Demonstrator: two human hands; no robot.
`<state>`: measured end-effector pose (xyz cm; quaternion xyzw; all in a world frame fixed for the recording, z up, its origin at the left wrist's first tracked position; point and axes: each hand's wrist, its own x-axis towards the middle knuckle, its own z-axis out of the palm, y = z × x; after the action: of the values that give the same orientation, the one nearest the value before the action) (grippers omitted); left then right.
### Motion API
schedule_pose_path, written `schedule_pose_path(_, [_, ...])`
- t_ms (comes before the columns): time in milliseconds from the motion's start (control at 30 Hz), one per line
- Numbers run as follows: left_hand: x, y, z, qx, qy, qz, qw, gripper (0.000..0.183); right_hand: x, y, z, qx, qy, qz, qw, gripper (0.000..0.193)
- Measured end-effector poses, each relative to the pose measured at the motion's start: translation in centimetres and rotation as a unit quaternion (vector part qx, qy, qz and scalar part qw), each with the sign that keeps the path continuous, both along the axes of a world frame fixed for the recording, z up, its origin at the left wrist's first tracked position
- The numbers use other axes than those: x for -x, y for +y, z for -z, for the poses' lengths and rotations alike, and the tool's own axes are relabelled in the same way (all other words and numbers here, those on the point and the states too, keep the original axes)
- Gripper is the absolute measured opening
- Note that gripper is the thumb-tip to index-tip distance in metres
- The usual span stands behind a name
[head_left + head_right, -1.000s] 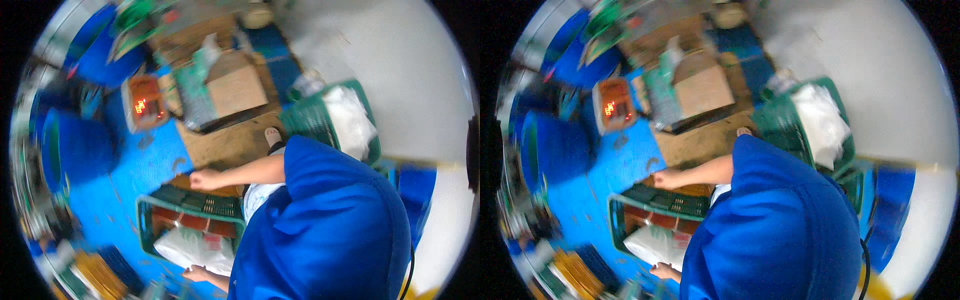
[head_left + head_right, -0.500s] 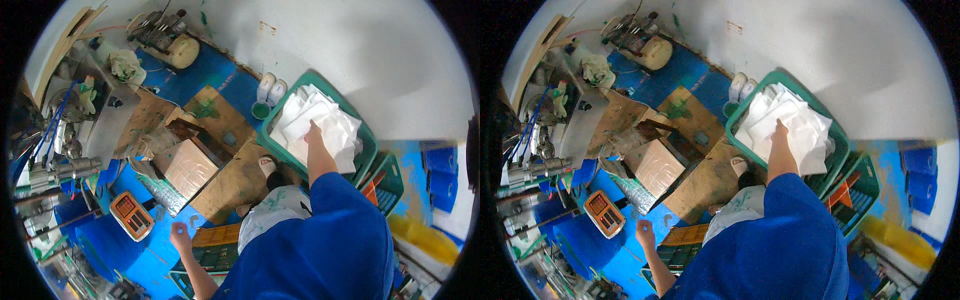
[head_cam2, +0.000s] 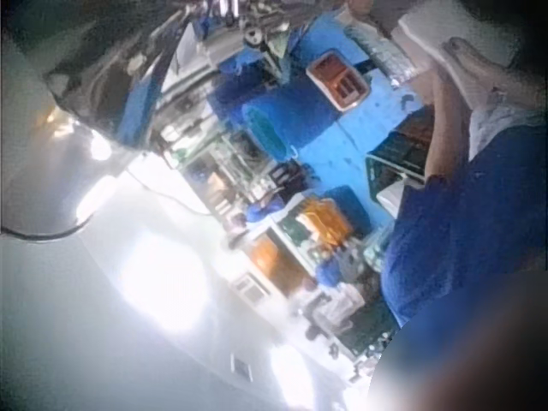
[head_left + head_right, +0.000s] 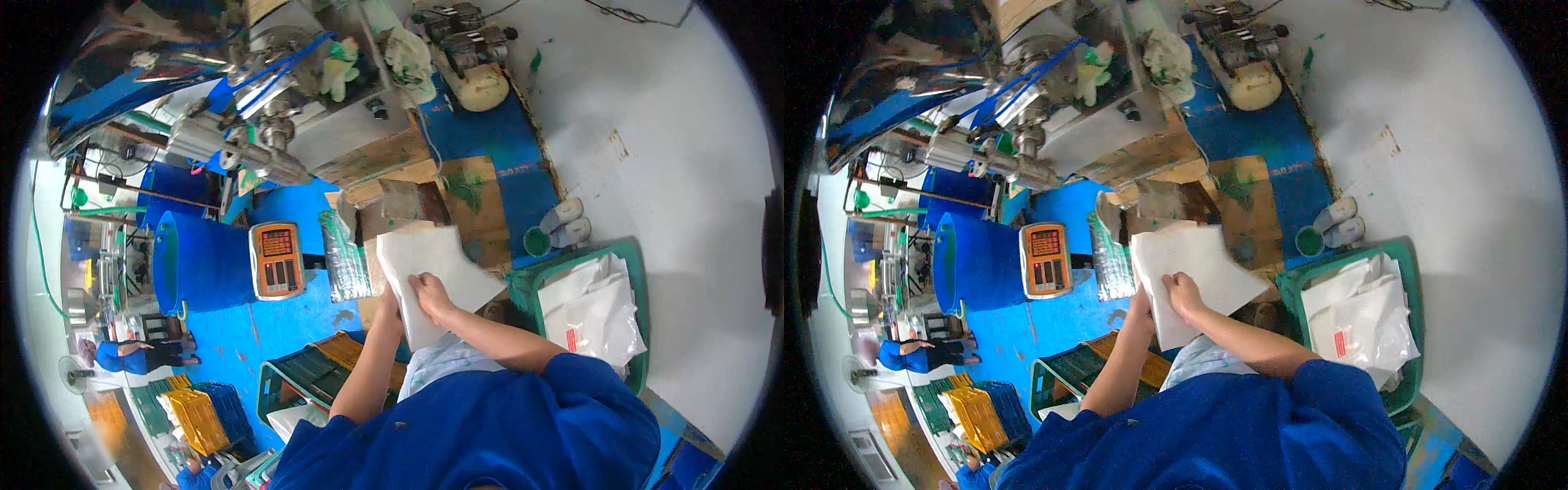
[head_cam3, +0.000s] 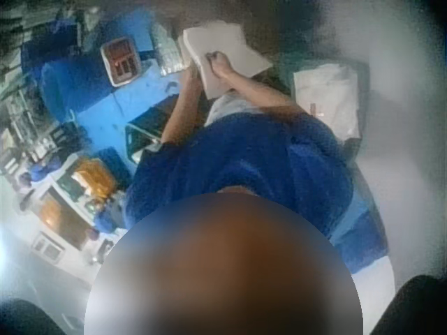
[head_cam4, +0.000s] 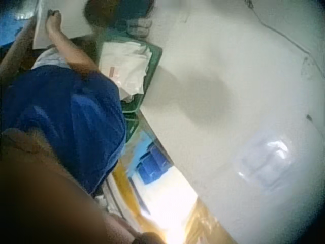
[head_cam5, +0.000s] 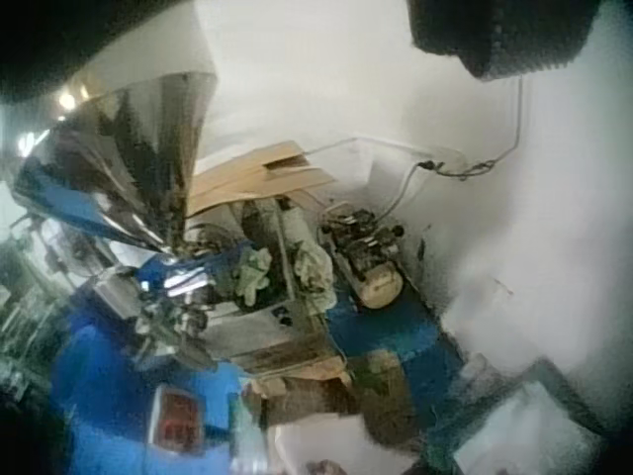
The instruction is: The person scoops green powder from a large blue barrel into white paper bags using a green scoop, then places the filled bags into a green basket. The person repeats this process multiple times, moving between the barrel and the basket.
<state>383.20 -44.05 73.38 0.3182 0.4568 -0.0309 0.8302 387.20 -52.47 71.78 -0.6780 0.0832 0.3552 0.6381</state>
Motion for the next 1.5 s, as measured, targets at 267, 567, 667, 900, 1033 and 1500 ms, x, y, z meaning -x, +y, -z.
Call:
schedule_pose_path(267, [-9.8,14.5,-0.2,-0.625,-0.007,-0.088,0.776,0.037,-14.2,10.3,-4.0,0.150,-0.350,0.057,0.923,0.040])
schedule_pose_path(567, [-12.6,19.2,4.6,-0.733,0.100,0.069,0.669,0.027,-19.4,10.9,4.6,0.307,-0.212,0.049,0.927,0.037])
schedule_pose_path(667, [-13.7,18.7,1.5,-0.881,-0.003,-0.002,0.473,0.013,-19.4,10.8,3.6,0.356,-0.238,0.054,0.902,0.034])
schedule_pose_path(900, [-20.0,14.7,7.5,-0.668,0.051,0.611,0.422,0.056,-18.7,12.5,1.5,0.182,-0.319,0.065,0.928,0.027])
schedule_pose_path(1033, [-22.2,15.8,7.2,-0.610,-0.051,0.686,0.392,0.056,-19.2,11.7,0.8,0.135,-0.290,0.120,0.940,0.035])
schedule_pose_path(1500, [-14.8,0.3,-3.1,-0.579,-0.198,0.369,0.700,0.036,-27.1,7.2,2.8,-0.080,-0.011,-0.001,0.997,0.057])
